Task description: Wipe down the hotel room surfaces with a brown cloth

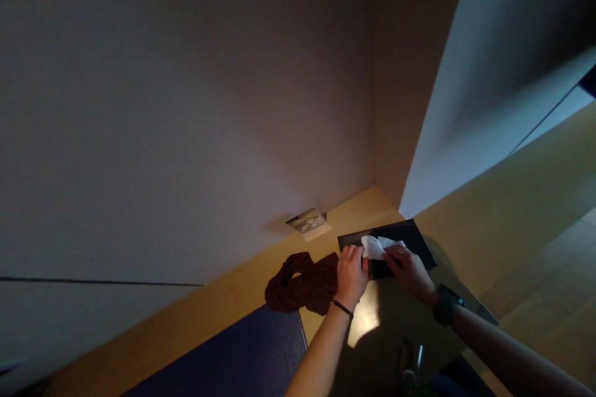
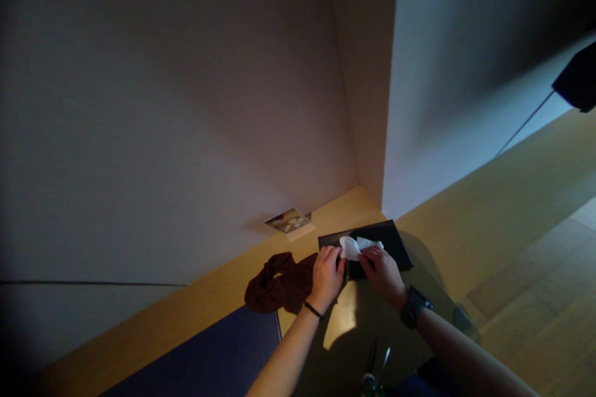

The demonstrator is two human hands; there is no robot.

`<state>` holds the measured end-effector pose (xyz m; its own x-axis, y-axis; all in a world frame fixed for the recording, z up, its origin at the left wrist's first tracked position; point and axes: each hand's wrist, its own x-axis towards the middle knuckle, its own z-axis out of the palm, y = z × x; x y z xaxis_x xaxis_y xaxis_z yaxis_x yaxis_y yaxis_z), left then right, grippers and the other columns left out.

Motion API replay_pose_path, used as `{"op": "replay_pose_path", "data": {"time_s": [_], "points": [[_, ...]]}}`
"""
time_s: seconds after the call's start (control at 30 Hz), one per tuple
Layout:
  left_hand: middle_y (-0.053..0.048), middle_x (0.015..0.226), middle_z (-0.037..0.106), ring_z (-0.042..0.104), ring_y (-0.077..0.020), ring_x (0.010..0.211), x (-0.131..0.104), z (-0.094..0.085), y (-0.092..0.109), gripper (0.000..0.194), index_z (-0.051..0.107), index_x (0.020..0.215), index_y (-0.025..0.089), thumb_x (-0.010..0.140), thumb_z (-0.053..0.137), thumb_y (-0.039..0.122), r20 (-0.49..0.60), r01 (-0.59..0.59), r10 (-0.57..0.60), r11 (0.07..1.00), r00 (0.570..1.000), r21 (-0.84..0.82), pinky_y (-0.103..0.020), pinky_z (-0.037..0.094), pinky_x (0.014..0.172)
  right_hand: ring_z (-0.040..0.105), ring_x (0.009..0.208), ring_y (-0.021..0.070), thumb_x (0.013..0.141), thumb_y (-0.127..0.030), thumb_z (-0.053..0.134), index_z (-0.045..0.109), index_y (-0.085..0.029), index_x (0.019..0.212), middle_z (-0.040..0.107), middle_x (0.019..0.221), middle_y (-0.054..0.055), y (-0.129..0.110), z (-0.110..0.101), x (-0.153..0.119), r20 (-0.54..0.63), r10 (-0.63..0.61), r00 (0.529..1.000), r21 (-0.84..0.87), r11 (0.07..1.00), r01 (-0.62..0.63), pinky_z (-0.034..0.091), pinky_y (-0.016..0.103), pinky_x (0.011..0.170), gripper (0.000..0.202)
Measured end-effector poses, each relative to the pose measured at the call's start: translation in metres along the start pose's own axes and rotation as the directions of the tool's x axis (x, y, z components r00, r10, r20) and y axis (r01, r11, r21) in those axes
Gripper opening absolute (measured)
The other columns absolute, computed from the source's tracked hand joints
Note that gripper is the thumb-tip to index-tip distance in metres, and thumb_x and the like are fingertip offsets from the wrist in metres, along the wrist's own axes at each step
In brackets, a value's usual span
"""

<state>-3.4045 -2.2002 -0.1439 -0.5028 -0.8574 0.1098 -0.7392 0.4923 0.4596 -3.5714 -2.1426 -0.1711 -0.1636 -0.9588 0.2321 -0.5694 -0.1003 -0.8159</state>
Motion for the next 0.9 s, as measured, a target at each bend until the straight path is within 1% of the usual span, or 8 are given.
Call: {"op": "replay_pose_path", "data": {"time_s": [0.07, 0.13, 0.27, 0.37, 0.53, 0.63, 0.77, 0.9], "points": [[-0.007, 0.097, 0.060, 0.055, -0.0195, 0.093, 0.002, -0.002, -0.006, 0.018, 0.062, 0.099, 0.016, 0.082, 0.057, 0.013, 0.013, 0.061, -0.060, 0.996, 0.998, -0.067, -0.033, 0.047, 0.083, 0.062, 0.086, 0.0233, 0.096, -0.038, 0.044, 0.067, -0.018, 0.088, 0.068, 0.090, 0.009, 0.000, 0.000, 0.000, -0.011, 0.014, 1.000, 0.006, 1.000, -0.014, 0.050, 0.037, 0.079, 0.032], [-0.005, 0.093, 0.060, 0.057, -0.0180, 0.087, 0.003, -0.004, -0.009, 0.018, 0.065, 0.097, 0.016, 0.079, 0.062, 0.016, 0.067, 0.117, -0.110, 0.987, 0.992, -0.112, -0.031, 0.047, 0.080, 0.063, 0.085, 0.0234, 0.096, -0.039, 0.043, 0.067, -0.018, 0.088, 0.068, 0.089, 0.009, 0.000, 0.001, -0.001, -0.019, 0.026, 0.999, 0.010, 1.000, -0.026, 0.051, 0.036, 0.077, 0.033], [-0.003, 0.084, 0.062, 0.059, -0.0159, 0.078, 0.009, -0.006, -0.009, 0.010, 0.068, 0.087, 0.017, 0.080, 0.062, 0.017, 0.141, 0.188, -0.173, 0.976, 0.975, -0.106, -0.027, 0.045, 0.074, 0.063, 0.081, 0.0230, 0.095, -0.038, 0.042, 0.067, -0.018, 0.085, 0.068, 0.086, 0.008, -0.001, 0.001, 0.000, -0.019, 0.034, 0.999, 0.005, 0.999, -0.034, 0.051, 0.035, 0.074, 0.033], [-0.003, 0.082, 0.064, 0.059, -0.0151, 0.077, 0.018, -0.010, -0.010, 0.013, 0.068, 0.078, 0.017, 0.081, 0.056, 0.012, 0.155, 0.224, -0.201, 0.964, 0.967, -0.142, -0.026, 0.043, 0.073, 0.062, 0.081, 0.0233, 0.095, -0.039, 0.041, 0.066, -0.018, 0.084, 0.067, 0.086, 0.008, -0.001, 0.000, 0.000, -0.012, 0.032, 0.999, -0.004, 0.999, -0.032, 0.051, 0.035, 0.074, 0.034], [-0.001, 0.077, 0.065, 0.059, -0.0131, 0.074, 0.032, -0.017, -0.020, 0.012, 0.064, 0.077, 0.016, 0.080, 0.054, 0.009, 0.230, 0.242, -0.184, 0.935, 0.956, -0.261, -0.023, 0.043, 0.072, 0.061, 0.082, 0.0238, 0.096, -0.040, 0.041, 0.065, -0.019, 0.082, 0.066, 0.084, 0.008, 0.002, 0.000, -0.003, -0.001, 0.019, 1.000, -0.006, 1.000, -0.019, 0.049, 0.036, 0.074, 0.034], [0.001, 0.073, 0.063, 0.057, -0.0123, 0.071, 0.037, -0.015, -0.020, 0.015, 0.061, 0.077, 0.017, 0.080, 0.050, 0.007, 0.256, 0.219, -0.154, 0.943, 0.954, -0.249, -0.022, 0.041, 0.068, 0.060, 0.080, 0.0231, 0.096, -0.039, 0.040, 0.063, -0.019, 0.079, 0.065, 0.082, 0.008, 0.003, 0.001, -0.003, -0.003, 0.015, 1.000, -0.009, 1.000, -0.015, 0.049, 0.035, 0.073, 0.035], [0.000, 0.073, 0.062, 0.057, -0.0133, 0.069, 0.041, -0.010, -0.013, 0.018, 0.058, 0.080, 0.018, 0.080, 0.046, 0.005, 0.274, 0.202, -0.139, 0.955, 0.952, -0.219, -0.023, 0.040, 0.065, 0.060, 0.077, 0.0223, 0.097, -0.039, 0.041, 0.062, -0.019, 0.079, 0.064, 0.081, 0.007, 0.003, 0.000, -0.003, 0.002, -0.002, 1.000, -0.016, 1.000, 0.002, 0.048, 0.034, 0.070, 0.033], [-0.003, 0.076, 0.065, 0.061, -0.0176, 0.072, 0.040, -0.008, -0.003, 0.016, 0.058, 0.086, 0.020, 0.084, 0.044, 0.012, 0.267, 0.164, -0.148, 0.986, 0.952, -0.036, -0.026, 0.040, 0.064, 0.059, 0.082, 0.0229, 0.095, -0.037, 0.046, 0.060, -0.019, 0.086, 0.063, 0.085, 0.008, 0.003, -0.003, -0.007, 0.004, -0.037, 0.999, -0.019, 0.999, 0.037, 0.050, 0.036, 0.074, 0.026]]}}
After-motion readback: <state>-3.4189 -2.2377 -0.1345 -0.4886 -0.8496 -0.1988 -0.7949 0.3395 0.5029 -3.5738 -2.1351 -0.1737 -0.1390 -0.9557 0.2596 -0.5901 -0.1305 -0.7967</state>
